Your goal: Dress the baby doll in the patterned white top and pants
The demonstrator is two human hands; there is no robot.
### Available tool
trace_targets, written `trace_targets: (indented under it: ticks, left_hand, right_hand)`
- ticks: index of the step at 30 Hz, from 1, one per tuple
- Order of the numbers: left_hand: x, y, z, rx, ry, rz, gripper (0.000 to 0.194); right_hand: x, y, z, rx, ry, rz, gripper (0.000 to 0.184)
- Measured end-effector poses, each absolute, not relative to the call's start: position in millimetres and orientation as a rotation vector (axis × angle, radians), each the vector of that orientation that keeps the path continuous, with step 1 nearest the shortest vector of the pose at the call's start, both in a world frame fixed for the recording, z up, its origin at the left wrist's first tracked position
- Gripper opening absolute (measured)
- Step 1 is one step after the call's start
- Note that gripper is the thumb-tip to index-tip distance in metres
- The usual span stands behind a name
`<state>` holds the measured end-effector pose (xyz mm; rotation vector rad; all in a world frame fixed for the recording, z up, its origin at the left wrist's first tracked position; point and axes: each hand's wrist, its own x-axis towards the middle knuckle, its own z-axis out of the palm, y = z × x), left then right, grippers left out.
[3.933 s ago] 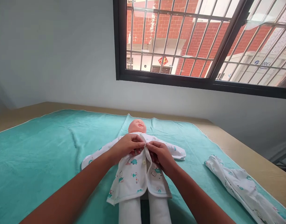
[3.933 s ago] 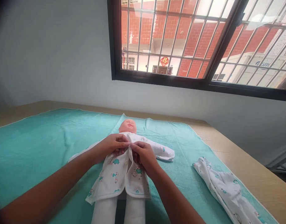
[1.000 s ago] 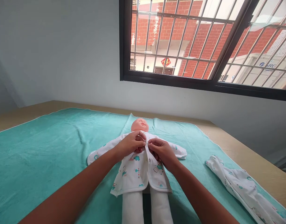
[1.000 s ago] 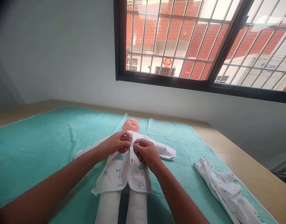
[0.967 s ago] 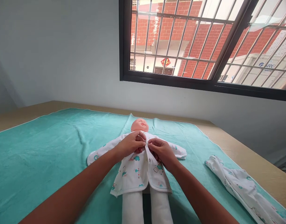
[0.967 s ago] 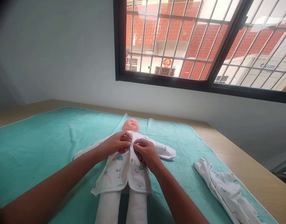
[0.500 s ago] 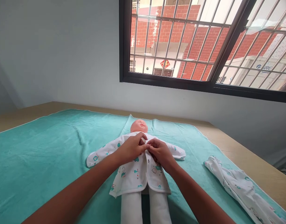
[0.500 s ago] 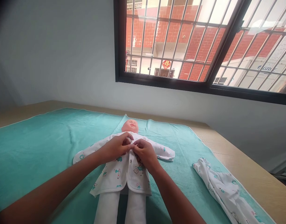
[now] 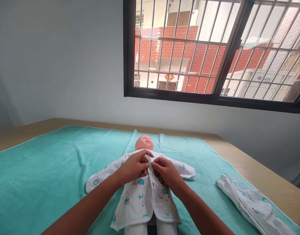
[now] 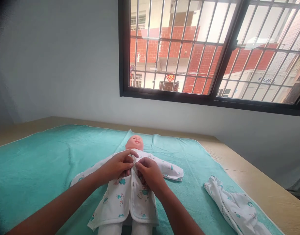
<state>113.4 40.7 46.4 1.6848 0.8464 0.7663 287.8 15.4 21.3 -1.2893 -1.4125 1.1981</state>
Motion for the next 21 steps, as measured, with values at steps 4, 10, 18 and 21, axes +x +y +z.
trace_targets:
  ticks: [4,10,18,21]
  left_hand:
    - [107,42,51,1.516,0.753,0.728,0.039]
    - [98,46,52,1.428,0.657,0.709,0.045]
    - [96,46,54,1.508,0.753,0.667,0.058]
    - [93,48,59,1.602,0.85,0.547,0.05]
  right_hand:
    - [285,13,24,-1.311,-1.384,1.201,0.024]
    - [286,15,23,-1.271,-1.387,1.221,0.031]
    - [290,16,24,-1.219,-1.43,1.315,0.022]
    - [290,16,23,-1.209,-1.406,1.337,0.015]
